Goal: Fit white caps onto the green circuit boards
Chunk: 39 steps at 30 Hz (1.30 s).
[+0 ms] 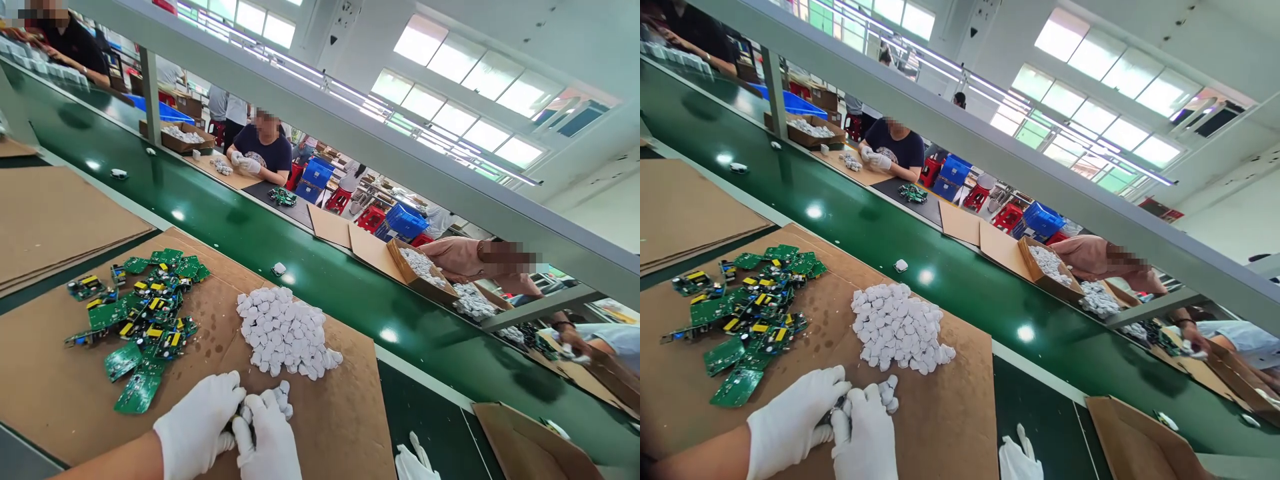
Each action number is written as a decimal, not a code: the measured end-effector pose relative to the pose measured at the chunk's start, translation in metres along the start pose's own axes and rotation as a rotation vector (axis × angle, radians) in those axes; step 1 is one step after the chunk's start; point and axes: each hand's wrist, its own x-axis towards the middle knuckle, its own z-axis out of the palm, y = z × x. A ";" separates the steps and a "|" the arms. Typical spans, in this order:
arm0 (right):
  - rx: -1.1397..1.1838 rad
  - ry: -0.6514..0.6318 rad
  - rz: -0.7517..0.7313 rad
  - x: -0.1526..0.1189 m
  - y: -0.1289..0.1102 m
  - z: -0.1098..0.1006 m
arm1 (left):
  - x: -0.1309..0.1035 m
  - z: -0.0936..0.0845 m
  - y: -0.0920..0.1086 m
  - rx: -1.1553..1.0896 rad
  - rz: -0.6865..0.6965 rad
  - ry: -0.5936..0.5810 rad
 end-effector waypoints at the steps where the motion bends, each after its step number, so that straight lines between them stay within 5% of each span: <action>1: 0.036 -0.010 0.004 -0.002 0.002 0.001 | 0.000 0.000 0.000 -0.003 0.001 0.004; 6: 0.147 0.085 0.048 -0.010 0.012 0.010 | 0.001 -0.003 -0.002 -0.009 -0.016 -0.002; 10: -0.097 -0.113 -0.002 0.000 0.002 0.002 | 0.002 -0.004 0.000 -0.014 -0.012 -0.005; 14: -0.075 -0.123 0.033 0.007 -0.006 -0.008 | 0.002 -0.005 0.000 -0.013 -0.006 -0.003; 18: 0.377 -0.077 0.128 -0.005 0.009 -0.007 | -0.002 -0.012 0.000 -0.015 -0.029 0.064; 21: 0.870 0.071 0.248 -0.014 0.022 -0.004 | -0.005 -0.011 0.001 -0.011 0.024 0.204; 25: 1.445 -0.160 0.127 -0.009 0.017 -0.007 | -0.006 0.000 0.000 0.000 0.204 0.411; 27: 1.463 -0.175 0.117 -0.001 0.010 -0.011 | -0.004 0.003 0.001 0.053 0.269 0.495; 30: 1.251 -0.009 0.099 0.008 0.005 -0.017 | -0.001 -0.004 0.004 0.064 0.374 0.577; 34: 1.170 0.087 0.126 0.015 0.003 -0.025 | 0.002 -0.027 0.016 -0.097 0.509 0.558; 37: 1.369 0.057 0.140 0.020 -0.002 -0.036 | 0.008 -0.035 0.020 -0.188 0.518 0.528; 39: 1.650 -0.076 0.154 0.024 -0.004 -0.040 | 0.014 -0.033 0.017 -0.200 0.535 0.569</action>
